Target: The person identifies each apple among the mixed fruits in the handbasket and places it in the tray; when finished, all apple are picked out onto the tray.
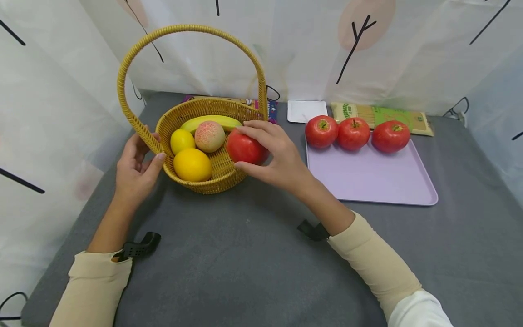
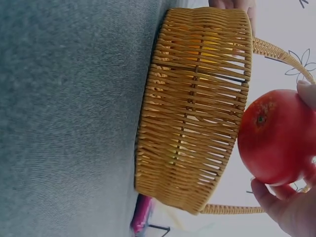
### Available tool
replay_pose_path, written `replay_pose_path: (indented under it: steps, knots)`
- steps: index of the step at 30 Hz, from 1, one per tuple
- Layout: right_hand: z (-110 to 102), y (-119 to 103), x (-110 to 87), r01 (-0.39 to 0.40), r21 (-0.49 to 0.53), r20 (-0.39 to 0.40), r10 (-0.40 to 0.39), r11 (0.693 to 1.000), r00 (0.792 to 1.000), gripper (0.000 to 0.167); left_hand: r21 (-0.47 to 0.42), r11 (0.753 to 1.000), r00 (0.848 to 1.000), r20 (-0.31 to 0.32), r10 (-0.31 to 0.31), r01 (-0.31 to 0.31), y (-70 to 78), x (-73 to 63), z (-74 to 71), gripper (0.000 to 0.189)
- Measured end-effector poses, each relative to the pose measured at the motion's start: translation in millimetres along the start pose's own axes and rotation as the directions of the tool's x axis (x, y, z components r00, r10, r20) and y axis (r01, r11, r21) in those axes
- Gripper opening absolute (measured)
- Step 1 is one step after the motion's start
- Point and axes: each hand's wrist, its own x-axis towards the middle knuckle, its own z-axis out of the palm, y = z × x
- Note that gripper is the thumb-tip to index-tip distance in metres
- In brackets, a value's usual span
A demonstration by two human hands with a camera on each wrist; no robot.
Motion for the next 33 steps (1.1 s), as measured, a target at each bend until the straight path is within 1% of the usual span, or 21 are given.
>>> replay_pose_path:
  steps: [1,3,6,7,9,13,17,20,23,26,27,29,30,33]
  knots:
    - [0,0,-0.7,0.013,0.000,0.009,-0.013,1.000,1.000,0.060,0.008,1.000,1.000,-0.003,-0.001,0.001,-0.6,-0.3,-0.2,0.062]
    - [1,1,-2.0,0.057,0.005,0.024,-0.057,0.998,0.998,0.060,-0.006,1.000,1.000,0.000,0.004,-0.004,-1.2,-0.9,-0.8,0.062]
    - [3,5,-3.6,0.137,0.010,0.040,-0.138,0.990,0.990,0.060,-0.039,0.999,1.000,-0.001,0.012,-0.012,-3.5,-2.8,-1.8,0.062]
    - [3,6,-4.3,0.162,0.011,0.040,-0.162,0.987,0.986,0.059,-0.044,0.999,1.000,-0.003,0.014,-0.014,-6.6,-3.4,-2.7,0.063]
    - [4,7,-6.1,0.180,0.004,0.048,-0.180,0.984,0.983,0.059,-0.036,0.999,1.000,-0.005,0.003,-0.003,-7.0,-4.2,-3.2,0.063]
    - [2,6,-10.7,0.154,-0.025,0.072,-0.152,0.988,0.986,0.059,-0.009,1.000,1.000,-0.009,-0.008,0.008,-8.9,-4.0,-3.6,0.063]
    - [-2,6,-13.9,0.142,-0.061,0.090,-0.136,0.988,0.987,0.060,-0.042,0.999,1.000,-0.008,0.000,0.000,-9.2,-4.0,-3.2,0.063]
    - [-7,6,-16.2,0.150,-0.084,0.086,-0.143,0.985,0.986,0.062,-0.050,0.999,1.000,-0.008,0.001,-0.002,-7.7,-4.3,-2.3,0.063]
    - [-13,8,-19.8,0.156,-0.107,0.078,-0.148,0.982,0.986,0.065,-0.023,1.000,1.000,-0.010,-0.001,0.001,-6.5,-4.2,-1.7,0.063]
    - [-21,12,-25.1,0.143,-0.136,0.072,-0.134,0.980,0.988,0.070,-0.010,1.000,1.000,-0.012,-0.003,0.003,-6.6,-3.1,-1.6,0.063]
    - [-24,14,-27.5,0.132,-0.146,0.072,-0.122,0.981,0.990,0.071,-0.009,1.000,1.000,-0.011,-0.002,0.002,-6.6,-2.7,-1.7,0.063]
    - [-30,18,-32.8,0.102,-0.165,0.070,-0.092,0.981,0.993,0.075,-0.034,0.999,1.000,-0.009,0.001,-0.001,-7.4,-1.9,-1.7,0.063]
    - [-34,20,-35.6,0.084,-0.173,0.067,-0.073,0.981,0.995,0.076,-0.050,0.999,1.000,-0.008,0.002,-0.003,-7.6,-1.6,-1.6,0.063]
    - [-44,25,-43.6,0.024,-0.195,0.058,-0.013,0.981,0.998,0.078,-0.064,0.998,1.000,-0.008,0.010,-0.011,-7.2,-1.1,-1.8,0.063]
